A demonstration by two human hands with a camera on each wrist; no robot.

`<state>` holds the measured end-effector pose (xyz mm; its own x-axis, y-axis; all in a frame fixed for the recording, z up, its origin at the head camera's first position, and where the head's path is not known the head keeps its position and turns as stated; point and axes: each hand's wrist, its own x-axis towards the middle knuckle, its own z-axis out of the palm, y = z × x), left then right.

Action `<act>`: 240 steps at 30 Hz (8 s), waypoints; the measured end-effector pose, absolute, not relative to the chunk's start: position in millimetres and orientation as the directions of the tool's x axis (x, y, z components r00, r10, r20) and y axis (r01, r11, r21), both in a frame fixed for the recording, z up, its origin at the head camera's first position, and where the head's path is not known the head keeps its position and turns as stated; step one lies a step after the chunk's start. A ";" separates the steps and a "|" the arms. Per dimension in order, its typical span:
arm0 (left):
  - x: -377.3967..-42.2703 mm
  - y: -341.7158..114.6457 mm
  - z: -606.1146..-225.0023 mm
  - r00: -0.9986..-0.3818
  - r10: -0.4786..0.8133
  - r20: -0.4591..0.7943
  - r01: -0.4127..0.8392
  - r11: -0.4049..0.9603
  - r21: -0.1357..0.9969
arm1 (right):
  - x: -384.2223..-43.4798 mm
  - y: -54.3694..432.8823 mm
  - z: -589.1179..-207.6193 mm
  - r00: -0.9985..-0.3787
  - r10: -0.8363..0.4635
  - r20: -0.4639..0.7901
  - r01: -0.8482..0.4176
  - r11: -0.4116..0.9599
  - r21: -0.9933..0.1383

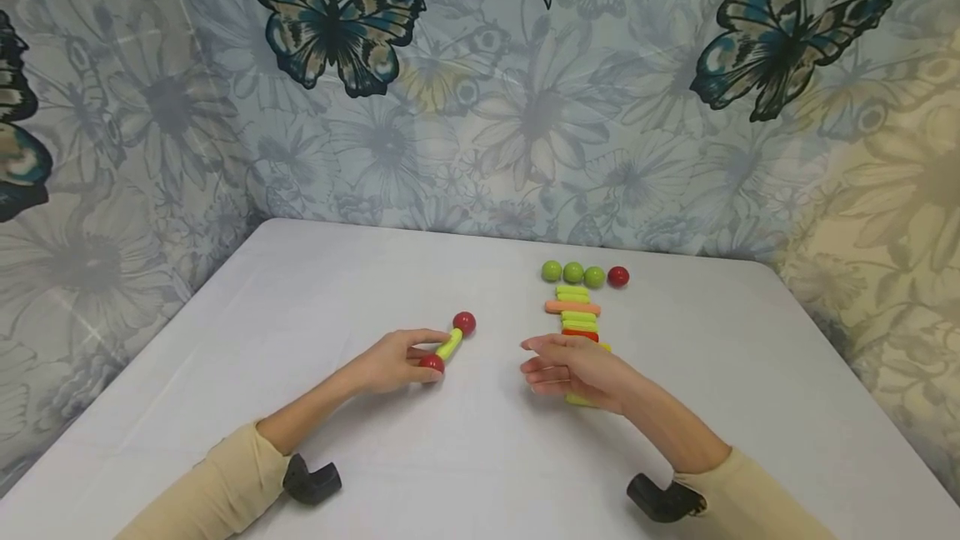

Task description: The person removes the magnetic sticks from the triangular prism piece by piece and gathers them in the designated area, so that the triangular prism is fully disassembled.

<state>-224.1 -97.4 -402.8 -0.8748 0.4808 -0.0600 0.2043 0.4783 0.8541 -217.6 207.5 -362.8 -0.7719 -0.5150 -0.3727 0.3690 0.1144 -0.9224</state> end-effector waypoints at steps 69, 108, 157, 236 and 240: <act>-225.3 -96.6 -403.6 -0.855 0.518 -0.039 0.245 0.468 0.849 | -281.8 110.6 -392.8 -0.880 -0.281 -0.383 0.308 0.277 -0.910; -222.3 -96.0 -402.9 -0.847 0.526 -0.080 0.209 0.468 0.859 | -291.8 150.9 -364.6 -0.889 -0.320 -0.328 0.330 0.049 -0.943; -279.8 -181.2 -405.3 -0.994 -0.017 -0.107 -0.108 0.129 0.986 | -314.1 140.8 -381.7 -0.841 -0.303 -0.448 0.379 0.260 -0.888; -236.4 -119.6 -392.7 -0.826 0.548 -0.128 0.261 0.575 0.776 | -426.9 -41.5 -403.4 -0.866 -0.500 0.013 -0.277 0.459 -0.844; -235.6 -121.5 -391.6 -0.828 0.544 -0.137 0.256 0.583 0.771 | -424.7 -38.8 -404.0 -0.860 -0.510 0.002 -0.278 0.466 -0.840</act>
